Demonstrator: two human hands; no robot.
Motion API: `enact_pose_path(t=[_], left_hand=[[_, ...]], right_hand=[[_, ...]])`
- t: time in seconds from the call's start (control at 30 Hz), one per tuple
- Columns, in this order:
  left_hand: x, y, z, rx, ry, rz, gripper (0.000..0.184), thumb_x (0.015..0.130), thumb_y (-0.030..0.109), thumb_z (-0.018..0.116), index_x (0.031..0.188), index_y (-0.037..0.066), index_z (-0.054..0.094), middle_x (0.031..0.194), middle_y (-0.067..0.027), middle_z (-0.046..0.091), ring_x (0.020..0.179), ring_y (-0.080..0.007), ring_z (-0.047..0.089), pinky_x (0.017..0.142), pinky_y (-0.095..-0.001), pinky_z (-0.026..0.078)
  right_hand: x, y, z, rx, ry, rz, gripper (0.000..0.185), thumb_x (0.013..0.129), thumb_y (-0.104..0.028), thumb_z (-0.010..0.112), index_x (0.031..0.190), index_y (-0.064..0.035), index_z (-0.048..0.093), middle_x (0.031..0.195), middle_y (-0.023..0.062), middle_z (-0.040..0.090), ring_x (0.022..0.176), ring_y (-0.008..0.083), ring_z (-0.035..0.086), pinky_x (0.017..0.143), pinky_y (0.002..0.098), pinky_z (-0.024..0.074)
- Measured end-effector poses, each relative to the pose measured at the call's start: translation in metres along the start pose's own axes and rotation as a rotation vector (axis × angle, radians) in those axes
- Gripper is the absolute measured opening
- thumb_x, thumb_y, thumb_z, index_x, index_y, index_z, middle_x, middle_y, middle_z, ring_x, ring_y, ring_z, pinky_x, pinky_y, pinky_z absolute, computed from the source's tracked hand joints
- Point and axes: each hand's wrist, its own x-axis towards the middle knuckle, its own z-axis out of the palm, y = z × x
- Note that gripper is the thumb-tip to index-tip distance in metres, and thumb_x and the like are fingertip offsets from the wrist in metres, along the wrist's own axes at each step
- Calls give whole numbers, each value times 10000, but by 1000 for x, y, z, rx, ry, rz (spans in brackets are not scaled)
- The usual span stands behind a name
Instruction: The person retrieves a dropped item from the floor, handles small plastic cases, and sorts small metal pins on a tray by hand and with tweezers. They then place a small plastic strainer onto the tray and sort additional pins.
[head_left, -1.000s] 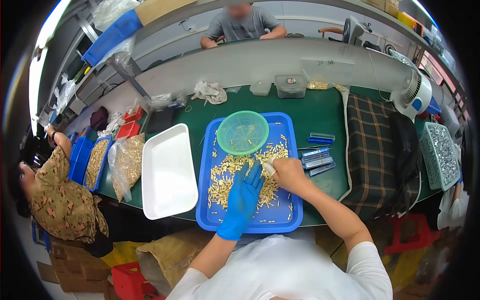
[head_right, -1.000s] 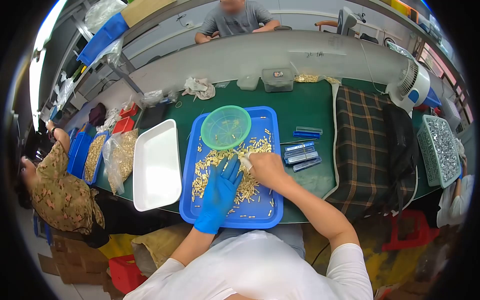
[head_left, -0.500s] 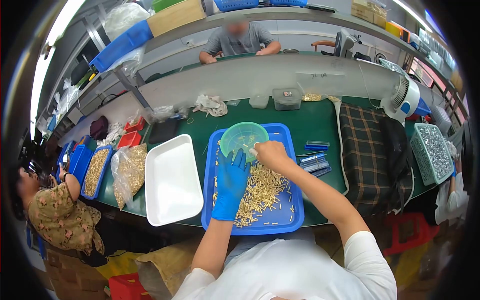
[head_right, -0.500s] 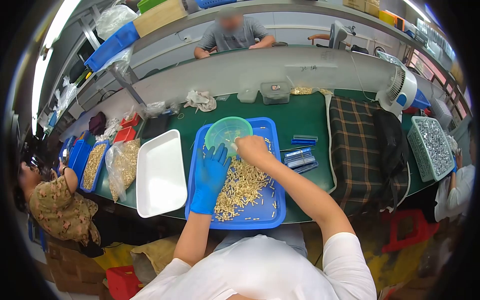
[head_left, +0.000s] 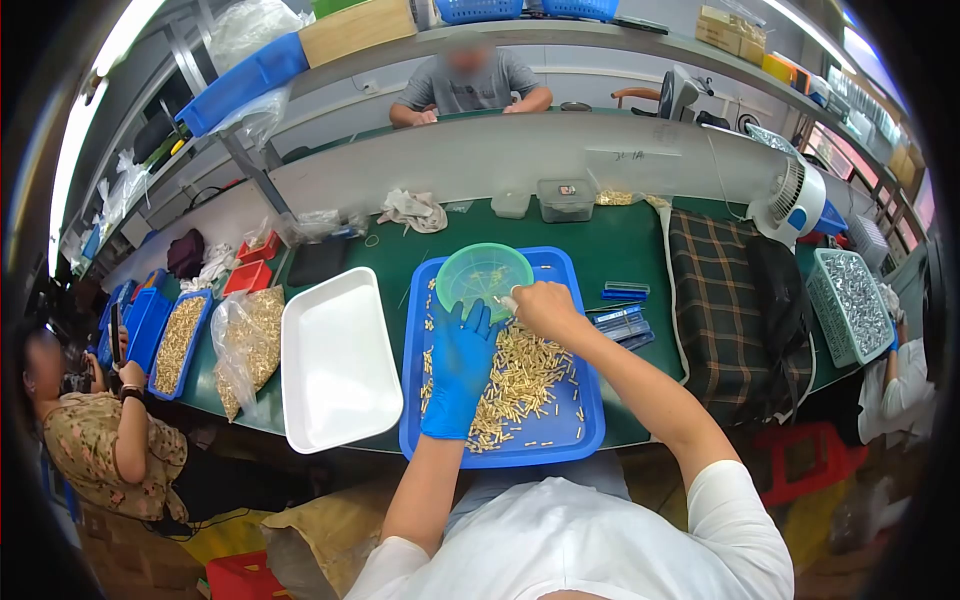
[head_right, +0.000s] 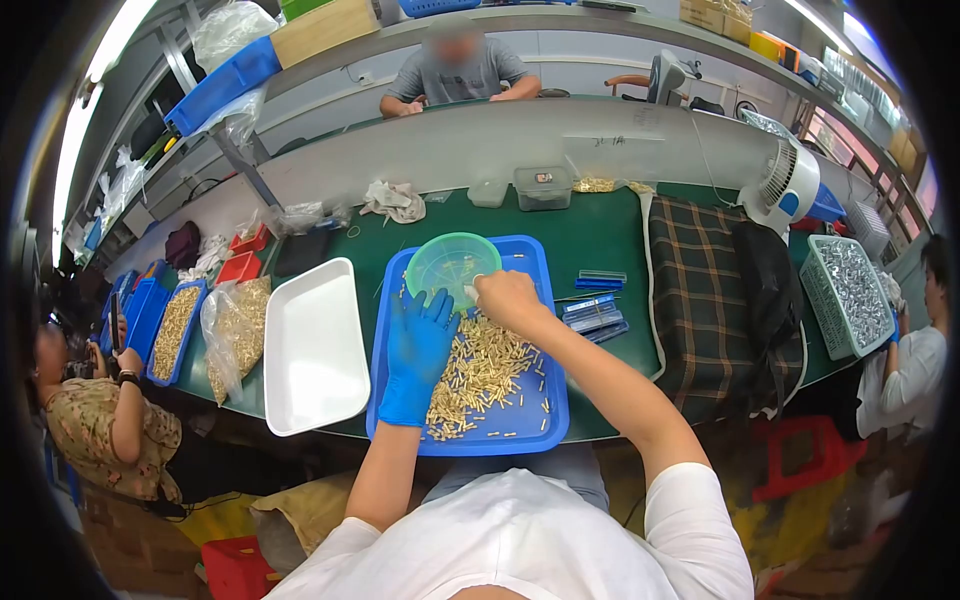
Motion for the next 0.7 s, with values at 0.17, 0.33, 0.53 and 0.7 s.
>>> enact_pose_path(t=[0.17, 0.33, 0.53, 0.7], left_hand=[[-3, -1, -2, 32, 77, -1, 697, 934, 461, 425, 1424, 45, 156, 1443, -181, 229, 1317, -274, 286, 1091, -407, 225], [-29, 14, -21, 263, -96, 59, 543, 960, 359, 411, 1357, 3, 309, 1364, -189, 369, 1238, -266, 400, 1048, -386, 305], [-81, 15, -63, 660, -5, 108, 402, 958, 252, 426, 1214, -55, 470, 1196, -192, 530, 1102, -285, 525, 975, -378, 395], [-85, 1, -78, 755, -56, 78, 479, 925, 298, 505, 1222, -75, 460, 1200, -200, 527, 1153, -321, 498, 1008, -414, 370]], right_hand=[[-15, 4, -7, 7, -1, 10, 283, 872, -309, 537, 781, -58, 629, 675, 162, 624, 660, 346, 622, 584, 458, 479], [-70, 14, -4, 64, -4, -122, 256, 851, -303, 561, 819, -66, 652, 747, 130, 627, 730, 311, 620, 615, 432, 488], [-135, 13, 1, 105, 51, -171, 167, 767, -261, 640, 813, -102, 663, 743, 53, 574, 788, 253, 570, 638, 373, 488], [-139, 13, 15, 32, 104, -171, 149, 750, -238, 656, 820, -108, 669, 756, 50, 574, 814, 244, 567, 666, 351, 494]])
